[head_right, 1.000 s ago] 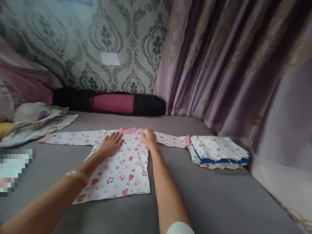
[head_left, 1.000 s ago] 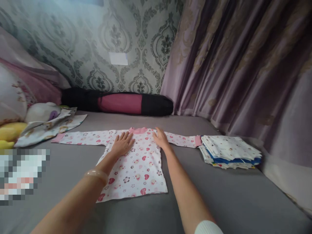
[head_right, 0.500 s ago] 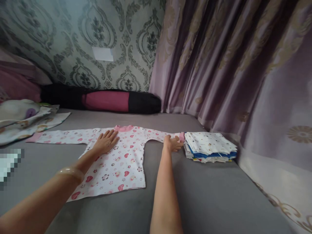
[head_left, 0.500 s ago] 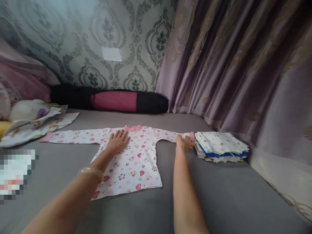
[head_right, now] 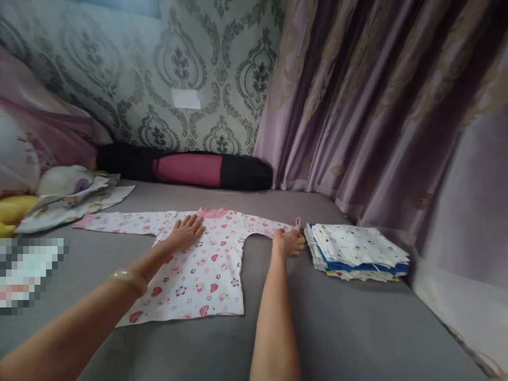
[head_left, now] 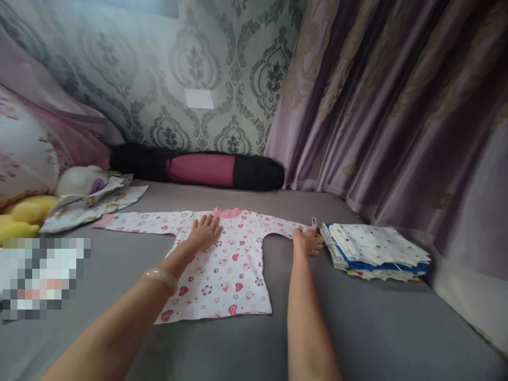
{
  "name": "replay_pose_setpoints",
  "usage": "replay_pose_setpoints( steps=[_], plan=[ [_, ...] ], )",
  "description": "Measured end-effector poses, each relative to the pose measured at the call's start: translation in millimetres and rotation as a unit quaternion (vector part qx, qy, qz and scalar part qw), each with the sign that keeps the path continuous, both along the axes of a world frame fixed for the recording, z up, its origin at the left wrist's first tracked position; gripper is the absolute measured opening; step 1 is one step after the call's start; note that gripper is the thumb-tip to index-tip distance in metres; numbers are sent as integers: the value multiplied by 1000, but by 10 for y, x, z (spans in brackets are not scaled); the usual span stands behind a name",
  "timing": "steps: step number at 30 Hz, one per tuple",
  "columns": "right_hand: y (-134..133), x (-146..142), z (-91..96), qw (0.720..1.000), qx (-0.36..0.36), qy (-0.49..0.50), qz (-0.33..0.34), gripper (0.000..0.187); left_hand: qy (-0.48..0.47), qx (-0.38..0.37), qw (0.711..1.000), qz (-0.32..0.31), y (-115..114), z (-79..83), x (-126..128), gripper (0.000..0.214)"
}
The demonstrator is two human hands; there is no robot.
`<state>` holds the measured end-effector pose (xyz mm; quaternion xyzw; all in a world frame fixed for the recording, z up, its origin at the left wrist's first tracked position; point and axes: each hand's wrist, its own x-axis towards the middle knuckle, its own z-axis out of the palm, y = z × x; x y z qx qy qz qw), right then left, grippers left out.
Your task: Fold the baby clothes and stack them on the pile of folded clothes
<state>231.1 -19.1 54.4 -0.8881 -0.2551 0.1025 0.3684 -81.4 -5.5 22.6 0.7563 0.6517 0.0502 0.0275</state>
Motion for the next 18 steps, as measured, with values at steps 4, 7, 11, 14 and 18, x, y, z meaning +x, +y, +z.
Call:
replay_pose_setpoints(
  steps=[4,7,11,14,18],
  plan=[
    [33,-79,3,995,49,-76,32,44,-22,73,995,-66,17,82,219,40],
    [71,-85,62,989,85,-87,86,46,-101,87,979,-152,92,58,472,35],
    [161,-52,135,981,147,-67,108,43,-188,100,941,-262,234,-31,797,32],
    [254,-21,141,955,279,51,82,39,-191,91,939,-272,299,-75,968,37],
    [364,52,132,825,477,297,58,49,-152,36,966,-207,310,-98,1098,48]
  ],
)
